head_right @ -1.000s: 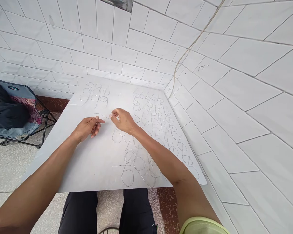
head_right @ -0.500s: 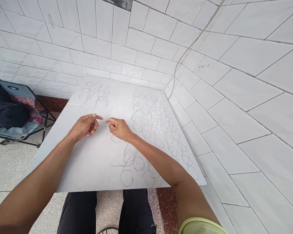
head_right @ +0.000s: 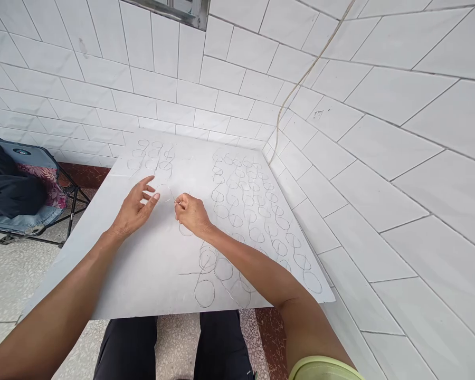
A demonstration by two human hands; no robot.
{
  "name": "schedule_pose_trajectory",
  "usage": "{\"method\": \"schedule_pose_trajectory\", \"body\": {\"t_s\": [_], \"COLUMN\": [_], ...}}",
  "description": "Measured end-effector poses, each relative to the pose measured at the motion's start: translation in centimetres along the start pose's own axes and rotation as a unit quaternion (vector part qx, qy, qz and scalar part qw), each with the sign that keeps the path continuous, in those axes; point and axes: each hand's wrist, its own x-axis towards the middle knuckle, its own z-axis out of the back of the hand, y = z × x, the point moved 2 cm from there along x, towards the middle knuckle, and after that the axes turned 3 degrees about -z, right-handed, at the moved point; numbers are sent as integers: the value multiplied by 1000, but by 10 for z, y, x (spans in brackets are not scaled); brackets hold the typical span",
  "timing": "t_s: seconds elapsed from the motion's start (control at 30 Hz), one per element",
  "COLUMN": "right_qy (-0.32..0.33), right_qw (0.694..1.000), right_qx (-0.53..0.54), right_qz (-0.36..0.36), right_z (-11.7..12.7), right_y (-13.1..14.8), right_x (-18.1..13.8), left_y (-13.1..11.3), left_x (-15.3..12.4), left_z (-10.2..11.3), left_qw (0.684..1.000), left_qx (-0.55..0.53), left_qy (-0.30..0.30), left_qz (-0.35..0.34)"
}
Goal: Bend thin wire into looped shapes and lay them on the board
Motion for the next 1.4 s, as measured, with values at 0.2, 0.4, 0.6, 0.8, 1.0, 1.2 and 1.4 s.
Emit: {"method": "schedule_pose_trajectory", "body": {"t_s": [0.2, 0.4, 0.6, 0.8, 1.0, 1.2, 1.4], "right_qy": [10, 23, 30, 41, 53, 35, 16], "right_qw": [997, 997, 999, 998, 997, 998, 999], "right_qx": [-30, -13, 17, 23, 42, 42, 34], "right_qz": [67, 66, 36, 35, 26, 19, 22], "right_z": [-1, -5, -8, -14, -15, -14, -13], "right_y": [-5, -3, 1, 4, 14, 14, 13], "right_x": [-3, -9, -10, -14, -17, -20, -18], "left_y": [6, 22, 25, 27, 23, 13, 8], "left_x": [0, 0, -2, 1, 2, -1, -1], "left_z": [-2, -7, -9, -6, -1, -3, 2], "left_qw": [998, 999, 997, 995, 998, 995, 992], "left_qx": [25, 21, -32, -50, 7, -49, -70], "left_qy": [-7, 19, -15, -39, -36, -53, -75], "left_qz": [-65, 20, 70, 81, 59, 66, 73]}}
